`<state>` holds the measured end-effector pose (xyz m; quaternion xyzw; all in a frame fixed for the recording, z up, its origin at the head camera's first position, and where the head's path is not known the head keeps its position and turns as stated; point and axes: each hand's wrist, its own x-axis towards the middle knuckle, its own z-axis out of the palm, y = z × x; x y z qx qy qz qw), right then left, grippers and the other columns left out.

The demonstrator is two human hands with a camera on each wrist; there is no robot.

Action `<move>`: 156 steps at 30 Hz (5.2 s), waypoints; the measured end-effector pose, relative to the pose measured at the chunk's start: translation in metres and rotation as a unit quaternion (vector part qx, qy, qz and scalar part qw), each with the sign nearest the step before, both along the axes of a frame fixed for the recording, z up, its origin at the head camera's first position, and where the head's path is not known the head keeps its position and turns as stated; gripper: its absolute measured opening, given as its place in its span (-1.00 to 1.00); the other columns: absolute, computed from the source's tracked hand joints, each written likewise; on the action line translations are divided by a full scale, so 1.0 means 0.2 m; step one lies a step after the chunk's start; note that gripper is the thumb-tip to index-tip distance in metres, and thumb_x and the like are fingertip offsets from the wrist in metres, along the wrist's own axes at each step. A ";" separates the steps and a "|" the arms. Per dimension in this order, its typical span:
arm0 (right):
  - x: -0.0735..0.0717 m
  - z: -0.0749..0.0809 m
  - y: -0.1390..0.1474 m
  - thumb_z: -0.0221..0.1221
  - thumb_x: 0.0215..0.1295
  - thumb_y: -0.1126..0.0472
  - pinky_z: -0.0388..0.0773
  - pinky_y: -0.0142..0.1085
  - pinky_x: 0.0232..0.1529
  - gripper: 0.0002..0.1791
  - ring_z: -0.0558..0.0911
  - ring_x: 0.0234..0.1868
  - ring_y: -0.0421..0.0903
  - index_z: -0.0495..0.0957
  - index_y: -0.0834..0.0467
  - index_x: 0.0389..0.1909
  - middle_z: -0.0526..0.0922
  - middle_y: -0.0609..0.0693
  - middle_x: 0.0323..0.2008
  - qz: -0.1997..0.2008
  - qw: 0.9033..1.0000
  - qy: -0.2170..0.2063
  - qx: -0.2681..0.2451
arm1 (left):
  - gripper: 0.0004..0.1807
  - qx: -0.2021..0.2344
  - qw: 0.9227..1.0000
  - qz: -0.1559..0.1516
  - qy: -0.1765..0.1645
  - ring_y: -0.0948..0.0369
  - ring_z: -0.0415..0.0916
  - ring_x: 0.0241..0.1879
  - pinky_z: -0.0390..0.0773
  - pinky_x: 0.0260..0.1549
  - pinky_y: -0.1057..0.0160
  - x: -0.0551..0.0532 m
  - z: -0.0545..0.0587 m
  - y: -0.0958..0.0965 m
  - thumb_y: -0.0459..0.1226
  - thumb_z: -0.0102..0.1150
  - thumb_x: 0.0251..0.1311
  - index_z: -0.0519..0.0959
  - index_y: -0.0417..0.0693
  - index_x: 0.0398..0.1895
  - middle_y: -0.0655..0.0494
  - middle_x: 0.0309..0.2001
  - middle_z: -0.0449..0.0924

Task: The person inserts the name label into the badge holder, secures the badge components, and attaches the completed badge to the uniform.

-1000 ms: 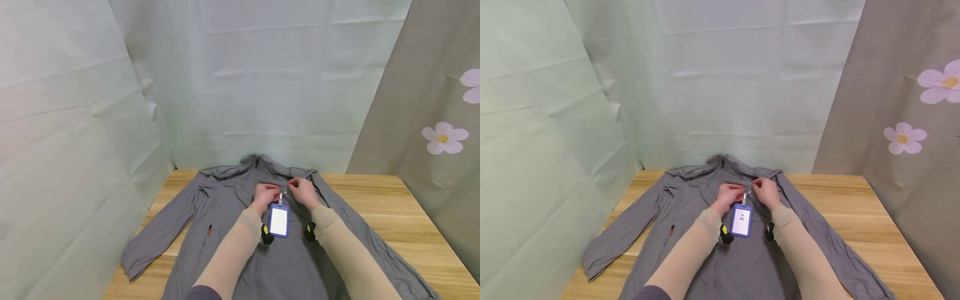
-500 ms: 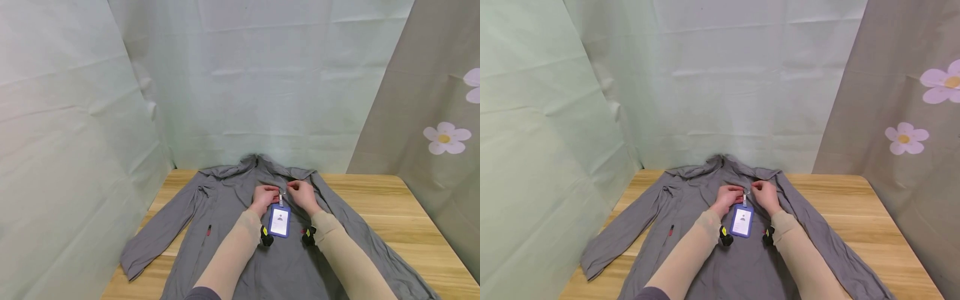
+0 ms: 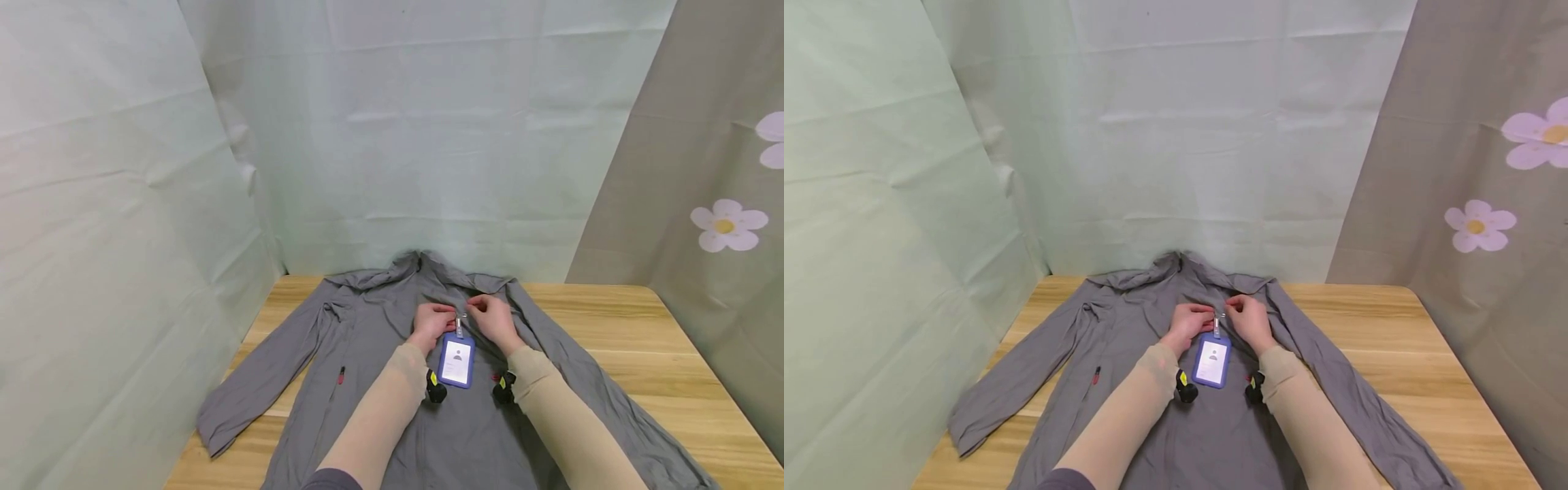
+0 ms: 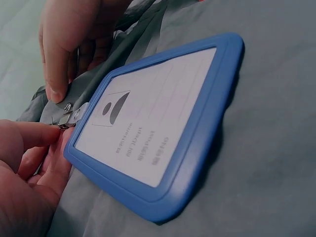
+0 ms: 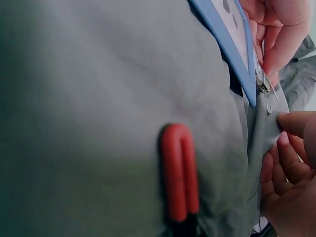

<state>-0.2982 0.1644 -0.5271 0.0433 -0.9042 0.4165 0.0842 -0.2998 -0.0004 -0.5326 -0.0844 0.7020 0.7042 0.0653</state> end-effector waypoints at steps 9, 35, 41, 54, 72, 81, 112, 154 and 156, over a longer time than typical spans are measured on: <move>0.02 0.01 -0.01 0.34 0.46 0.29 0.70 0.07 0.01 -0.83 0.77 -0.04 0.13 0.82 0.23 -0.05 0.83 0.14 -0.08 0.037 0.997 0.033 0.057 | -0.91 -0.015 1.000 0.001 0.007 0.22 0.72 -0.43 0.78 -0.35 0.30 0.01 0.02 0.01 -0.52 0.34 0.36 0.77 -0.38 -0.15 -0.08 -0.31 0.75; 0.05 0.01 -0.06 0.32 0.49 0.33 0.68 0.07 0.03 -0.87 0.76 -0.06 0.17 0.80 0.27 -0.09 0.80 0.18 -0.14 0.044 0.985 0.102 0.130 | -0.94 -0.060 0.998 0.015 0.018 0.26 0.68 -0.50 0.75 -0.42 0.33 0.01 0.02 0.03 -0.51 0.34 0.35 0.77 -0.38 -0.22 0.00 -0.39 0.72; 0.05 0.00 -0.05 0.28 0.52 0.34 0.66 0.08 0.07 -0.86 0.75 -0.02 0.17 0.79 0.27 -0.08 0.80 0.17 -0.12 0.052 0.990 0.076 0.107 | -0.93 -0.064 0.997 0.019 0.031 0.26 0.66 -0.52 0.74 -0.44 0.34 0.01 0.01 0.04 -0.53 0.31 0.33 0.76 -0.38 -0.22 0.01 -0.40 0.70; 0.05 -0.02 -0.04 0.29 0.53 0.30 0.67 0.07 0.04 -0.87 0.75 -0.04 0.14 0.77 0.24 -0.08 0.80 0.14 -0.12 0.052 0.996 0.041 0.067 | -0.89 -0.060 0.997 0.025 0.029 0.28 0.62 -0.56 0.69 -0.52 0.38 0.01 0.01 0.05 -0.60 0.24 0.31 0.73 -0.39 -0.29 -0.01 -0.45 0.67; 0.07 0.00 -0.07 0.37 0.33 0.45 0.64 0.02 -0.21 -0.86 0.63 -0.29 0.14 0.82 0.19 -0.20 0.62 0.12 -0.39 0.107 0.935 0.200 0.272 | -0.86 -0.081 0.995 0.040 0.046 0.32 0.54 -0.63 0.62 -0.59 0.40 -0.01 0.00 0.05 -0.60 0.22 0.27 0.75 -0.38 -0.37 0.07 -0.53 0.62; 0.07 0.00 -0.05 0.33 0.42 0.43 0.67 0.05 -0.04 -0.87 0.69 -0.12 0.17 0.76 0.23 -0.09 0.72 0.13 -0.22 0.100 0.963 0.137 0.207 | -0.87 -0.060 0.997 0.028 0.037 0.29 0.59 -0.59 0.68 -0.53 0.37 -0.01 -0.01 0.05 -0.61 0.22 0.29 0.73 -0.38 -0.29 0.07 -0.48 0.63; 0.05 0.00 0.00 0.28 0.48 0.30 0.68 0.04 -0.05 -0.83 0.72 -0.07 0.10 0.80 0.19 -0.04 0.78 0.13 -0.08 0.075 0.986 0.041 0.143 | -0.87 -0.046 0.998 0.017 0.026 0.34 0.58 -0.60 0.67 -0.54 0.43 0.00 0.01 0.03 -0.61 0.22 0.34 0.75 -0.43 -0.20 0.05 -0.46 0.68; 0.01 0.00 0.04 0.23 0.58 0.18 0.64 0.12 0.11 -0.73 0.72 0.05 0.20 0.79 0.28 0.00 0.80 0.19 -0.03 0.053 0.995 -0.061 0.064 | -0.83 -0.537 0.781 -0.127 0.292 0.13 0.61 -0.07 0.61 0.02 0.09 -0.07 0.01 -0.07 -0.15 0.49 0.36 0.87 0.22 -0.03 0.21 -0.11 0.77; 0.01 -0.01 0.04 0.25 0.57 0.17 0.64 0.12 0.10 -0.74 0.72 0.04 0.21 0.79 0.27 -0.01 0.80 0.18 -0.04 0.044 0.995 -0.058 0.062 | -0.86 -0.539 0.779 -0.123 0.295 0.13 0.60 -0.08 0.60 0.02 0.08 -0.07 0.01 -0.07 -0.14 0.49 0.35 0.87 0.20 -0.06 0.21 -0.12 0.77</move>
